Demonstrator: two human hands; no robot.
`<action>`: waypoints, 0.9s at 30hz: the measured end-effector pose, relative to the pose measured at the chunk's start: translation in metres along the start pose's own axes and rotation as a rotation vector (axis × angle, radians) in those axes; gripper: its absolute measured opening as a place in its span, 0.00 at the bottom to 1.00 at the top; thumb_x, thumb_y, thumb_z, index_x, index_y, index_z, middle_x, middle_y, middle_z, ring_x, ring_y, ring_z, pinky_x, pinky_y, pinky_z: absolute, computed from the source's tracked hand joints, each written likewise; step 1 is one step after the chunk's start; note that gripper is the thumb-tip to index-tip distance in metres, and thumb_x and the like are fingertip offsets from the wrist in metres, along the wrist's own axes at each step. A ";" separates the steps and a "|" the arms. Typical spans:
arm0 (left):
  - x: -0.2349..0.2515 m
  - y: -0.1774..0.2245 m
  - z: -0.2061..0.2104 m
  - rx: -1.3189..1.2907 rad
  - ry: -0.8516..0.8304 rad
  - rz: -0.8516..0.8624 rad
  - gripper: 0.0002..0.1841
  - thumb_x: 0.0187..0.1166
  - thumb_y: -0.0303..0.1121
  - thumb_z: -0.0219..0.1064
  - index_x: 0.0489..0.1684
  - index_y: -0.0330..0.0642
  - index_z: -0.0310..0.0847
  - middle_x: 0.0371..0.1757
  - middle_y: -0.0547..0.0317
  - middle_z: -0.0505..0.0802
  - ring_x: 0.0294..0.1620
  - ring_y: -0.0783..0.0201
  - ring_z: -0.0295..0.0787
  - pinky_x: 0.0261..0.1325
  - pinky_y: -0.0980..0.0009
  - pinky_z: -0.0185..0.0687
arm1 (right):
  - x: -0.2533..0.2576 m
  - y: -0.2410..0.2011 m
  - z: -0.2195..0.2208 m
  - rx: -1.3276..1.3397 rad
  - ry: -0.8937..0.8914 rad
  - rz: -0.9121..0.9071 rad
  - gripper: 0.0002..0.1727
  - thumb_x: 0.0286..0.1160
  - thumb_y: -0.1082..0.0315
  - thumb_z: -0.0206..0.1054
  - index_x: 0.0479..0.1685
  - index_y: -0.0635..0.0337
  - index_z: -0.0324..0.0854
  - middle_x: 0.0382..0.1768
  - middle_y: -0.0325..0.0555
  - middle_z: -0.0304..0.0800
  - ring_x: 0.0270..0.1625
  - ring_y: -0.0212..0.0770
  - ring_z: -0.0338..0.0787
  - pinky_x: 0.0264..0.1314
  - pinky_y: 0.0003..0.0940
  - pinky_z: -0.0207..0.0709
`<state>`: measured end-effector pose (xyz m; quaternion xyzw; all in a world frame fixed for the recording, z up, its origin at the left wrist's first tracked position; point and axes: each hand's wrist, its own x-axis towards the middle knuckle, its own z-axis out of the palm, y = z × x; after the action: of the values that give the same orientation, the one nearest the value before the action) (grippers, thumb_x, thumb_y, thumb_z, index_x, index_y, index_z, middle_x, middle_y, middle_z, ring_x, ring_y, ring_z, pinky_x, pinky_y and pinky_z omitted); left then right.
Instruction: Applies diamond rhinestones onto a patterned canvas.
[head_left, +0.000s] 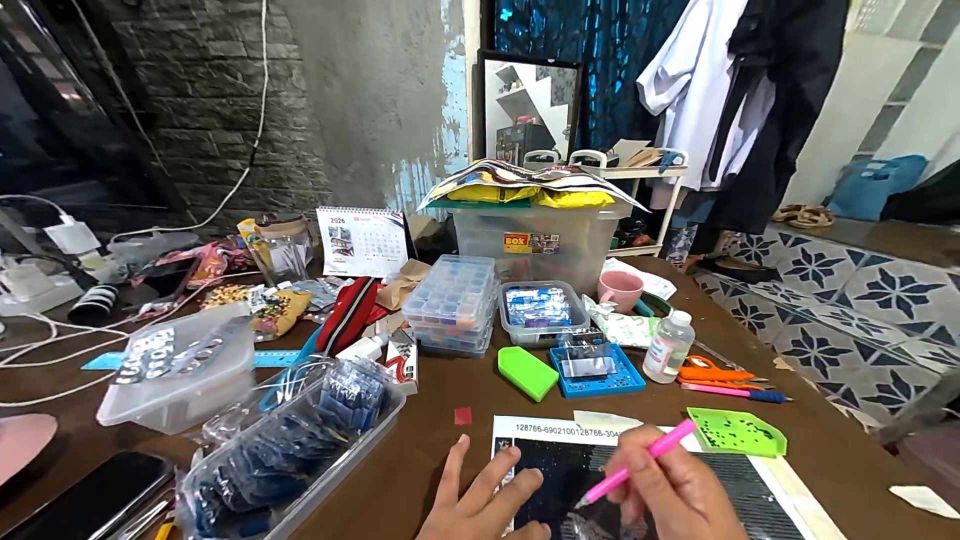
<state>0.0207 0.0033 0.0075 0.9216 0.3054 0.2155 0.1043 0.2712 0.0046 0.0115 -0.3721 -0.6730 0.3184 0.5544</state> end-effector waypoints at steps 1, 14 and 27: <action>0.000 0.000 0.001 0.013 -0.003 0.010 0.24 0.93 0.46 0.47 0.62 0.46 0.90 0.79 0.46 0.83 0.88 0.35 0.65 0.81 0.19 0.33 | 0.003 -0.001 -0.002 0.038 0.054 0.052 0.11 0.93 0.66 0.50 0.43 0.55 0.76 0.30 0.26 0.89 0.28 0.20 0.87 0.30 0.20 0.84; -0.002 -0.001 0.005 0.128 -0.010 -0.020 0.25 0.94 0.49 0.42 0.67 0.57 0.89 0.81 0.46 0.82 0.88 0.32 0.63 0.79 0.17 0.34 | 0.016 -0.003 -0.008 0.264 0.176 0.198 0.15 0.94 0.66 0.45 0.40 0.49 0.77 0.25 0.27 0.88 0.21 0.22 0.84 0.23 0.17 0.80; -0.005 -0.006 0.007 0.171 -0.009 -0.026 0.30 0.93 0.55 0.36 0.72 0.60 0.85 0.86 0.49 0.76 0.90 0.35 0.60 0.79 0.17 0.37 | -0.004 -0.006 -0.005 0.160 -0.312 -0.046 0.16 0.93 0.53 0.52 0.45 0.55 0.76 0.30 0.28 0.83 0.31 0.15 0.81 0.34 0.13 0.76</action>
<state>0.0172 0.0042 -0.0021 0.9241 0.3343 0.1829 0.0297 0.2759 -0.0021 0.0151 -0.2576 -0.7317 0.4119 0.4781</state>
